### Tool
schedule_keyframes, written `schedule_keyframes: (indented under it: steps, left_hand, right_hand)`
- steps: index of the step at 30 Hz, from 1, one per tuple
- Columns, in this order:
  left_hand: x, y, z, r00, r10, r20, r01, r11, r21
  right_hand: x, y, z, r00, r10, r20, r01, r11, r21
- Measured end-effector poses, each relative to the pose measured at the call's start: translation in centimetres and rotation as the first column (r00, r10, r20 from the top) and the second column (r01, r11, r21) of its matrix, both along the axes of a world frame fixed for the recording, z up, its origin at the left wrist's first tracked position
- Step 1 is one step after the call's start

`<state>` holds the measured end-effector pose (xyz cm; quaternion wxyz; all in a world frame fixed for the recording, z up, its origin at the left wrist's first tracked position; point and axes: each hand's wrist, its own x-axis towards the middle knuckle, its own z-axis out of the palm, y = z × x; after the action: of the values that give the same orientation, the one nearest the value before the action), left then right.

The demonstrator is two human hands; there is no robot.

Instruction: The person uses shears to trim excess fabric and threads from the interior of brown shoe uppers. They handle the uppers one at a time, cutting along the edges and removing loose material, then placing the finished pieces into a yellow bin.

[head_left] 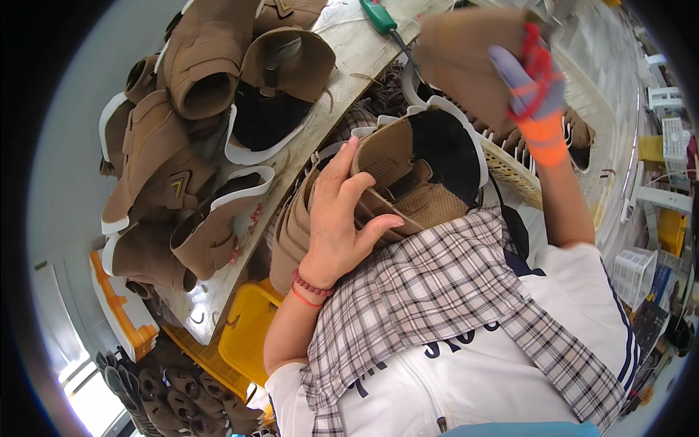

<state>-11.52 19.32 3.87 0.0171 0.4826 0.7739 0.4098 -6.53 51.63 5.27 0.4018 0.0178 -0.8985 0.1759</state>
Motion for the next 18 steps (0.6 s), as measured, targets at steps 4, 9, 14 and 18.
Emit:
schedule_keyframes:
  steps: [4, 9, 14, 18]
  left_hand:
    - [-0.1, 0.1, -0.4, 0.999, 0.023, -0.045, -0.024, 1.000, -0.009]
    - [-0.3, 0.0, -0.5, 0.998, 0.060, -0.036, -0.061, 0.998, -0.026]
    - [-0.3, 0.0, -0.9, 0.995, 0.092, -0.025, -0.093, 0.994, -0.050]
    - [-0.4, 0.7, -0.6, 0.997, 0.069, 0.028, -0.068, 0.997, -0.035]
  right_hand:
    - [-10.3, -2.5, -1.4, 0.916, 0.324, -0.236, -0.385, 0.548, -0.743]
    - [-21.3, -1.1, -5.6, 0.956, 0.293, -0.027, -0.240, 0.722, -0.650]
    - [-23.1, -0.1, -5.9, 0.996, 0.077, 0.053, -0.027, 0.777, -0.628]
    - [-27.3, 2.7, -9.1, 0.807, 0.242, -0.538, -0.525, -0.122, -0.842]
